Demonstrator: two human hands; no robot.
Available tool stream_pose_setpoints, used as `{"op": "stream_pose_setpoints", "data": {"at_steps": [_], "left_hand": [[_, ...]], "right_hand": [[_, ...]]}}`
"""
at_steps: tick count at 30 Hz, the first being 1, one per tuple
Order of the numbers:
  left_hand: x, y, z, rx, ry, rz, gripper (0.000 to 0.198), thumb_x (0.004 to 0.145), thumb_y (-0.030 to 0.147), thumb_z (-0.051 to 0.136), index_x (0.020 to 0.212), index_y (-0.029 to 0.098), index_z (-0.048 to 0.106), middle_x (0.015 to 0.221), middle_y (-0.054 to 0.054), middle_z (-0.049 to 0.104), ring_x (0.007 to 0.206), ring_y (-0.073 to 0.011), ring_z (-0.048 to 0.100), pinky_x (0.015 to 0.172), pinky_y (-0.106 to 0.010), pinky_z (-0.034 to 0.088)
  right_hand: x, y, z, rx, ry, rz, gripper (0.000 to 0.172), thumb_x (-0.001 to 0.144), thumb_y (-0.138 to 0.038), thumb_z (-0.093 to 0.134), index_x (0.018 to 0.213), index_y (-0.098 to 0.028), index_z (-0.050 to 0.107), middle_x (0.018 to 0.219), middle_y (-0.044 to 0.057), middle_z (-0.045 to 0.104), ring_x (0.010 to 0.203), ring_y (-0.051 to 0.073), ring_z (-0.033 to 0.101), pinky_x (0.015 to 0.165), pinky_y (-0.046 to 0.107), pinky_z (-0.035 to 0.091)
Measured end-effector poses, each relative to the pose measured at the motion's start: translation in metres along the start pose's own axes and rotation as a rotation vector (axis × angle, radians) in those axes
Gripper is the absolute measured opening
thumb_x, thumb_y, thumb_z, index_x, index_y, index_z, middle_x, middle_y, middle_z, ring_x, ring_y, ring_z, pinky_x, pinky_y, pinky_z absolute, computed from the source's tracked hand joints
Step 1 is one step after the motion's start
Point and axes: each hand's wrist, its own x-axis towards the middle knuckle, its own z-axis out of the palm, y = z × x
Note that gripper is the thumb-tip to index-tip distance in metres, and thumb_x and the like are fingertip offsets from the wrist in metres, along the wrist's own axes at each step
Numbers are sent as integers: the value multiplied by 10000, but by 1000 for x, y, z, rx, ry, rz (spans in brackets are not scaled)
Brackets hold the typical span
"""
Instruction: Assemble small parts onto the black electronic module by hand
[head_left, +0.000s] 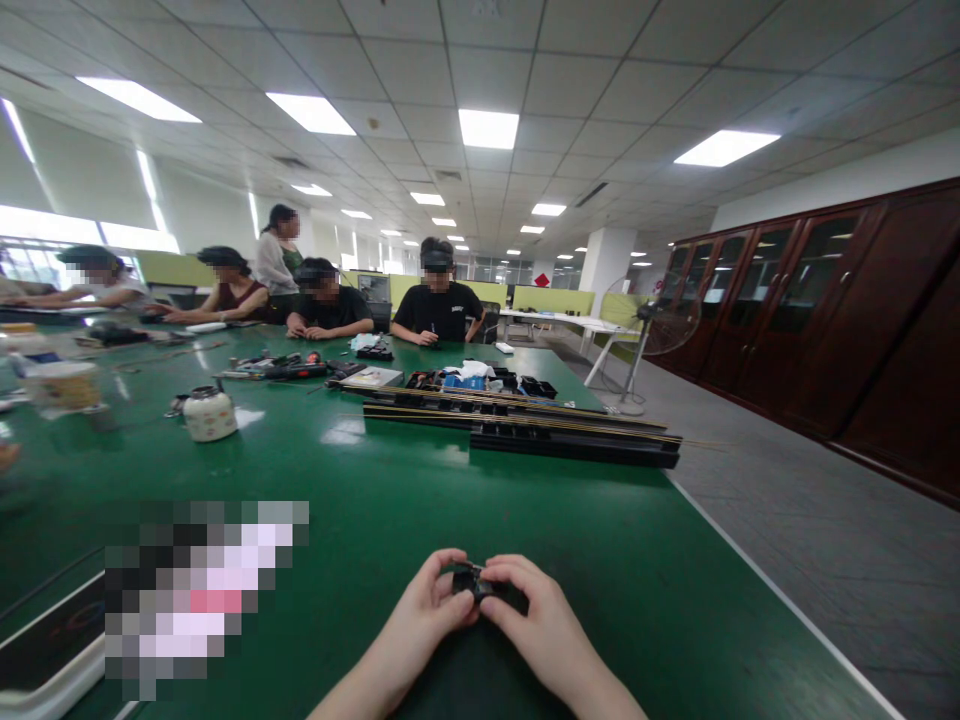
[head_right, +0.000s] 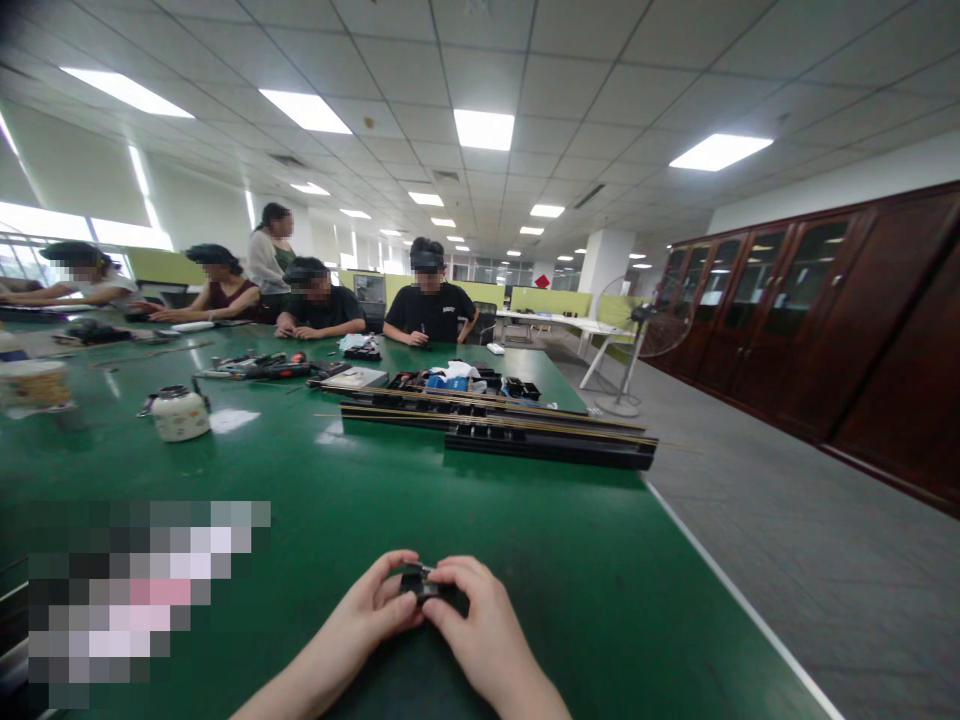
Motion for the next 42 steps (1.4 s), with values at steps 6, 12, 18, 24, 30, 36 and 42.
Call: {"op": "stream_pose_setpoints", "data": {"at_steps": [6, 12, 18, 24, 30, 36, 42], "left_hand": [[4, -7, -5, -21, 7, 5, 442, 591, 257, 749, 938, 198, 483, 813, -35, 647, 752, -159, 607, 738, -307, 444], [5, -9, -6, -23, 4, 3, 455, 586, 266, 753, 944, 194, 481, 807, -34, 650, 728, -155, 609, 729, -304, 444], [1, -2, -2, -23, -5, 2, 441, 596, 246, 748, 941, 191, 478, 819, -34, 651, 734, -149, 609, 720, -291, 441], [4, -7, -5, -27, 1, 3, 461, 579, 261, 758, 939, 195, 479, 821, -35, 659, 724, -146, 609, 720, -289, 442], [7, -12, -9, -25, 5, 8, 473, 569, 273, 764, 938, 196, 478, 825, -43, 669, 703, -138, 611, 705, -279, 451], [7, -12, -8, -26, 11, 20, 466, 574, 261, 761, 939, 193, 479, 828, -47, 672, 712, -142, 618, 690, -267, 456], [4, -6, -6, -34, 6, 19, 464, 607, 264, 740, 964, 185, 456, 838, -53, 673, 760, -152, 621, 721, -275, 455]], "right_hand": [[-1, -1, 0, -1, -6, 4, 180, 689, -160, 596, 837, -234, 666, 975, 26, 639, 956, 189, 582, 888, 318, 423], [0, 0, 0, 5, -10, -3, 177, 692, -155, 594, 837, -230, 663, 971, 28, 638, 950, 185, 583, 881, 312, 426], [1, 2, 1, -3, -33, 15, 177, 687, -154, 611, 846, -212, 662, 980, 41, 635, 964, 184, 573, 896, 306, 414], [1, 2, 0, 5, -39, 7, 171, 694, -155, 608, 846, -215, 660, 973, 36, 634, 956, 182, 575, 886, 299, 419], [1, 3, 0, 5, -40, 8, 175, 693, -162, 614, 851, -222, 659, 980, 33, 634, 960, 185, 572, 888, 305, 417], [1, 2, 0, 4, -31, 4, 187, 687, -157, 602, 855, -225, 652, 972, 31, 637, 952, 194, 572, 882, 319, 417], [0, 2, 2, 5, -29, 16, 303, 682, -154, 586, 971, -244, 605, 1023, 23, 621, 967, 195, 561, 863, 318, 422]]}}
